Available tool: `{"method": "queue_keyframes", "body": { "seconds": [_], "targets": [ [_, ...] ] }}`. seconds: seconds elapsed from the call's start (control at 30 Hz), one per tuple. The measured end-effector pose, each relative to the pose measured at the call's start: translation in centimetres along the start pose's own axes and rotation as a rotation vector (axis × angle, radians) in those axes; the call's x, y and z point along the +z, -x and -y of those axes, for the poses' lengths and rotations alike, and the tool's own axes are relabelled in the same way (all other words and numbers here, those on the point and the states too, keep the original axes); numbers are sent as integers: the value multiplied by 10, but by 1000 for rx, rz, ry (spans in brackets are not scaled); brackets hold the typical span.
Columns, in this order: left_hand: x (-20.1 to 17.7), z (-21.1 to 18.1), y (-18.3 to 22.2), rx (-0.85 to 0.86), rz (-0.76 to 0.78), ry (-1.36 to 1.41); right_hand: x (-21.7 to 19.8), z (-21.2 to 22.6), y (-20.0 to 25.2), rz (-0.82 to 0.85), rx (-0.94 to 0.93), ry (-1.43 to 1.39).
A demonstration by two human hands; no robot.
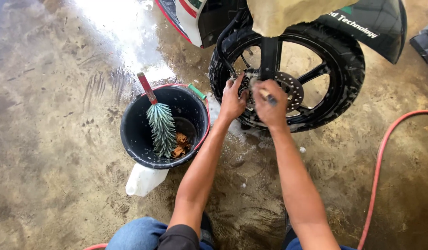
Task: The person scrubs the front wheel and brake disc of a motorcycle using a small brush and soapy water. They dip the brush into a bucket to reload soap and continue scrubbing the wheel spokes and brake components.
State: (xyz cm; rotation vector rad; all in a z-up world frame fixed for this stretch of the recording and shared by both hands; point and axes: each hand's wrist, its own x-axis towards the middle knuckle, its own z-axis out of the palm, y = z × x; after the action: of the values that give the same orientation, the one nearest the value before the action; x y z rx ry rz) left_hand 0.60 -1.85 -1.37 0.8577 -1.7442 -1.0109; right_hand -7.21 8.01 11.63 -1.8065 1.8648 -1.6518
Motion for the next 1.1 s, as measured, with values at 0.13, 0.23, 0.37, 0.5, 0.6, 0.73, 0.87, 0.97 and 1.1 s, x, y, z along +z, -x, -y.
{"method": "queue_keyframes", "body": {
  "seconds": [0.13,0.23,0.37,0.5,0.6,0.73,0.87,0.97,1.1],
  "targets": [
    [0,2,2,-65,33,-43,-3,-24,17,103,35,134],
    [-2,-5,10,-109,18,-71,-1,-11,10,95,44,125],
    [2,-5,10,-95,-14,-89,14,-36,26,107,-17,210],
    [-11,-9,10,-92,12,-133,2,-24,29,149,193,105],
    [-10,-16,13,-99,-11,-85,7,-26,21,-11,38,103],
    [-10,-11,13,-79,-27,-107,4,-36,40,30,190,126],
    [-14,-20,16,-73,-44,-81,10,-53,38,-122,71,115],
    [-6,-10,15,-74,-65,-67,23,-59,66,-6,15,171],
    [-12,-21,20,-91,-53,-67,11,-45,46,5,77,153]
  ]
}}
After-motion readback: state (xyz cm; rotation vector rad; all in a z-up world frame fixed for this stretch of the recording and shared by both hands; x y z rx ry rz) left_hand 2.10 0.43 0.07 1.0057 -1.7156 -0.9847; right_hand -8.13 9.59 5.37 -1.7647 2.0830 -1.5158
